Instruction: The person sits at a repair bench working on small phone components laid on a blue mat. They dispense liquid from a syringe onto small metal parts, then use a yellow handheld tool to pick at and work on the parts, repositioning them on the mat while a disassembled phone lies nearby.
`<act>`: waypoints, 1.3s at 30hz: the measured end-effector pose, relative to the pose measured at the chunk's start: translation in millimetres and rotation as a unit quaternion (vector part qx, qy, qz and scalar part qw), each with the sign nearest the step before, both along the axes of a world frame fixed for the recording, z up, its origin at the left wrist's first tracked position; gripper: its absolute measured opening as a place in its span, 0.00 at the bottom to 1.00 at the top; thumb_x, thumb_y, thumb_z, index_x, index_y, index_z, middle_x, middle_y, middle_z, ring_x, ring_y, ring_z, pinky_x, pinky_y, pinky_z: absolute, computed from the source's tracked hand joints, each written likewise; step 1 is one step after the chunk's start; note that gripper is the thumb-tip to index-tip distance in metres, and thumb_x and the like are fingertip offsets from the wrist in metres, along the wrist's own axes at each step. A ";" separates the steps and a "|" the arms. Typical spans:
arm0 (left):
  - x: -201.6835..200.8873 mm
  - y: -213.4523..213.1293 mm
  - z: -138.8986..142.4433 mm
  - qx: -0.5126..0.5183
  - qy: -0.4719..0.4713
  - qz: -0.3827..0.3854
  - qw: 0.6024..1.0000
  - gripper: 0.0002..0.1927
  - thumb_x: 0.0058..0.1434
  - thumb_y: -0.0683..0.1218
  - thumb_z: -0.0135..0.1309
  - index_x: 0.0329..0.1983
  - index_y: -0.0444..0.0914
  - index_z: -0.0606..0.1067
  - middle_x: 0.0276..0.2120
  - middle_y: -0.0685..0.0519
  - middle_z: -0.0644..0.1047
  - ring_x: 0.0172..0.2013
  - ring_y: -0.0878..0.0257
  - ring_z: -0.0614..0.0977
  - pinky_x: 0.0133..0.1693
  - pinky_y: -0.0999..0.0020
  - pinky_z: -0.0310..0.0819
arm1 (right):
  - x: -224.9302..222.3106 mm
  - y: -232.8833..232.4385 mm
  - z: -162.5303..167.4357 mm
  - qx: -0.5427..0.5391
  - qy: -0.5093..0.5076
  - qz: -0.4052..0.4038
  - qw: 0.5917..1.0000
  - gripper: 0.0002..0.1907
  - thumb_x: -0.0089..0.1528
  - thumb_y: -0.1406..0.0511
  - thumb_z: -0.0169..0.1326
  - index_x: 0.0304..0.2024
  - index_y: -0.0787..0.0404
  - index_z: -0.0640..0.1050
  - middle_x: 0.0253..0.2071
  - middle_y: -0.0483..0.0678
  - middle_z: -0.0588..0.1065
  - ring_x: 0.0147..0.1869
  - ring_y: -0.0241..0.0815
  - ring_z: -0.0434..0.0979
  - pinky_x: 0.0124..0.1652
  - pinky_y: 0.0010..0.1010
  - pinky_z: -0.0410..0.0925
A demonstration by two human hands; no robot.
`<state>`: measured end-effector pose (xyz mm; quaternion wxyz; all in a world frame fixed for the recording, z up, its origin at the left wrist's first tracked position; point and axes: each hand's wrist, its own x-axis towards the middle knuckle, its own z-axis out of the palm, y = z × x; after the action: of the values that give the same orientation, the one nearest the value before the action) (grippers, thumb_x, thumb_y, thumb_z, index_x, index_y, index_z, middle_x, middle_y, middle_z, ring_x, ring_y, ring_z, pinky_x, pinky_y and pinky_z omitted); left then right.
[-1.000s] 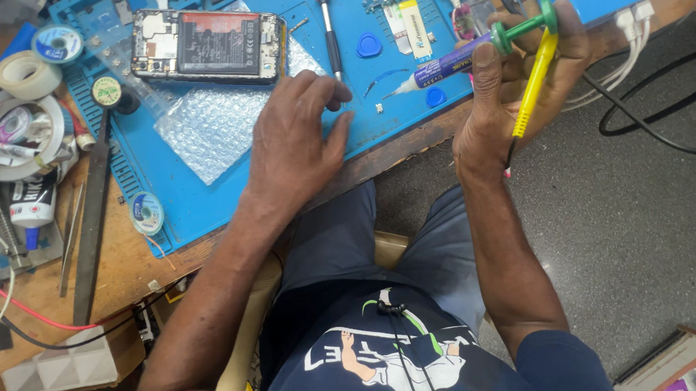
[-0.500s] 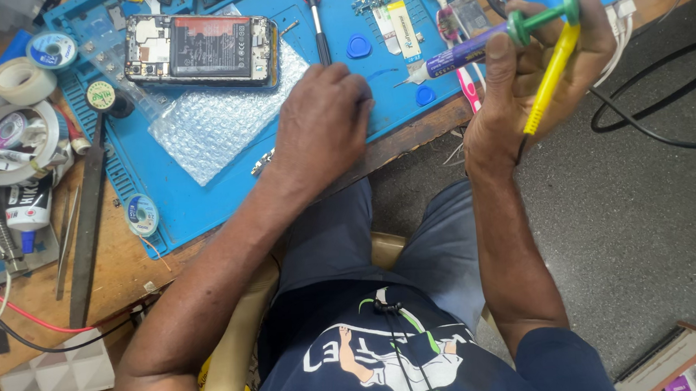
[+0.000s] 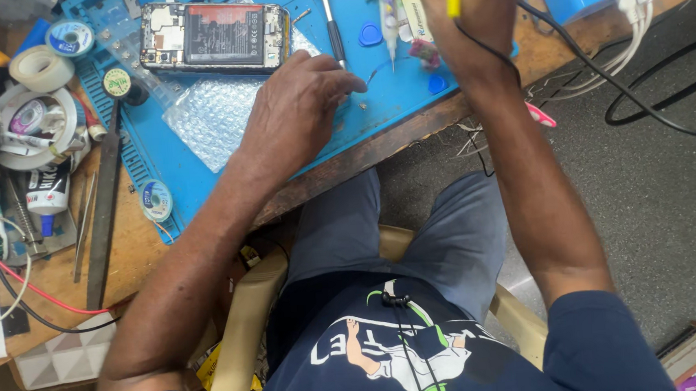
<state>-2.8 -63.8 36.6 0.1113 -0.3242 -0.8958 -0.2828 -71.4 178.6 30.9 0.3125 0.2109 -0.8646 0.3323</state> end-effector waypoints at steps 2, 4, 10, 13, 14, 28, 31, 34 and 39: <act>-5.5 -3.3 0.4 -0.015 0.013 -0.028 0.999 0.08 0.63 0.38 0.59 0.43 0.40 0.85 0.38 0.51 0.80 0.39 0.52 0.77 0.42 0.55 0.75 | 16.7 6.9 -4.2 -0.064 0.018 -0.005 0.998 0.10 0.74 0.68 0.65 0.45 0.67 0.77 0.39 0.54 0.80 0.43 0.47 0.83 0.44 0.37 0.73; -10.2 -3.3 -2.2 -0.037 0.014 -0.048 0.998 0.10 0.62 0.37 0.60 0.42 0.42 0.86 0.38 0.52 0.80 0.39 0.55 0.76 0.40 0.58 0.76 | 40.8 11.7 -11.1 -0.112 0.026 0.010 0.993 0.09 0.74 0.69 0.60 0.53 0.67 0.74 0.47 0.55 0.80 0.49 0.46 0.85 0.49 0.34 0.76; -10.8 2.9 -15.8 -0.049 -0.011 -0.017 0.999 0.04 0.62 0.40 0.62 0.35 0.42 0.85 0.36 0.53 0.79 0.37 0.56 0.76 0.39 0.59 0.76 | 98.5 12.2 -40.9 -0.221 -0.055 0.024 0.973 0.17 0.79 0.67 0.55 0.69 0.61 0.70 0.57 0.57 0.80 0.51 0.43 0.85 0.49 0.31 0.81; -3.9 0.9 -17.6 -0.057 -0.031 0.003 0.998 0.03 0.61 0.43 0.63 0.35 0.39 0.84 0.34 0.52 0.78 0.37 0.55 0.76 0.41 0.55 0.76 | 119.7 12.8 -54.7 -0.290 -0.092 0.058 0.951 0.19 0.81 0.61 0.50 0.71 0.62 0.70 0.54 0.56 0.82 0.49 0.40 0.85 0.46 0.30 0.79; -1.8 -0.5 -17.1 -0.048 -0.026 0.006 0.998 0.03 0.61 0.43 0.63 0.35 0.39 0.84 0.34 0.52 0.78 0.38 0.55 0.76 0.42 0.55 0.76 | 126.4 12.8 -58.8 -0.315 -0.095 0.077 0.941 0.22 0.80 0.58 0.49 0.72 0.63 0.69 0.53 0.55 0.81 0.48 0.39 0.83 0.47 0.30 0.78; -4.2 4.7 -15.1 -0.024 -0.010 -0.079 0.997 0.05 0.56 0.40 0.65 0.36 0.42 0.84 0.34 0.52 0.78 0.38 0.54 0.77 0.40 0.56 0.75 | 156.0 24.4 -82.8 -0.473 -0.083 0.117 0.869 0.21 0.76 0.57 0.54 0.58 0.70 0.78 0.43 0.54 0.78 0.43 0.42 0.80 0.42 0.31 0.74; 0.2 4.6 -13.4 -0.038 -0.023 -0.050 0.998 0.03 0.56 0.39 0.65 0.33 0.40 0.83 0.33 0.52 0.77 0.37 0.55 0.76 0.40 0.55 0.74 | 157.0 29.2 -85.7 -0.476 -0.091 0.121 0.866 0.16 0.75 0.63 0.57 0.57 0.70 0.78 0.44 0.53 0.77 0.45 0.43 0.82 0.42 0.32 0.76; 5.5 3.3 -12.1 -0.036 -0.039 -0.018 0.998 0.04 0.58 0.43 0.66 0.32 0.39 0.82 0.32 0.51 0.77 0.37 0.54 0.78 0.42 0.53 0.74 | 156.6 31.9 -88.5 -0.465 -0.097 0.118 0.872 0.12 0.73 0.68 0.60 0.55 0.70 0.78 0.45 0.52 0.77 0.46 0.43 0.82 0.43 0.33 0.77; 15.6 -16.3 -7.2 0.033 -0.034 0.017 0.999 0.05 0.62 0.37 0.61 0.41 0.38 0.80 0.38 0.51 0.79 0.41 0.56 0.81 0.44 0.57 0.77 | 155.6 32.2 -89.4 -0.449 -0.105 0.121 0.879 0.10 0.72 0.71 0.60 0.55 0.69 0.78 0.44 0.53 0.78 0.44 0.43 0.82 0.44 0.34 0.78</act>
<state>12.8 -80.1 29.4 0.0959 -0.2957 -0.8945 -0.3212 84.2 210.8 -58.5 0.2386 0.1152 -0.6179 0.7403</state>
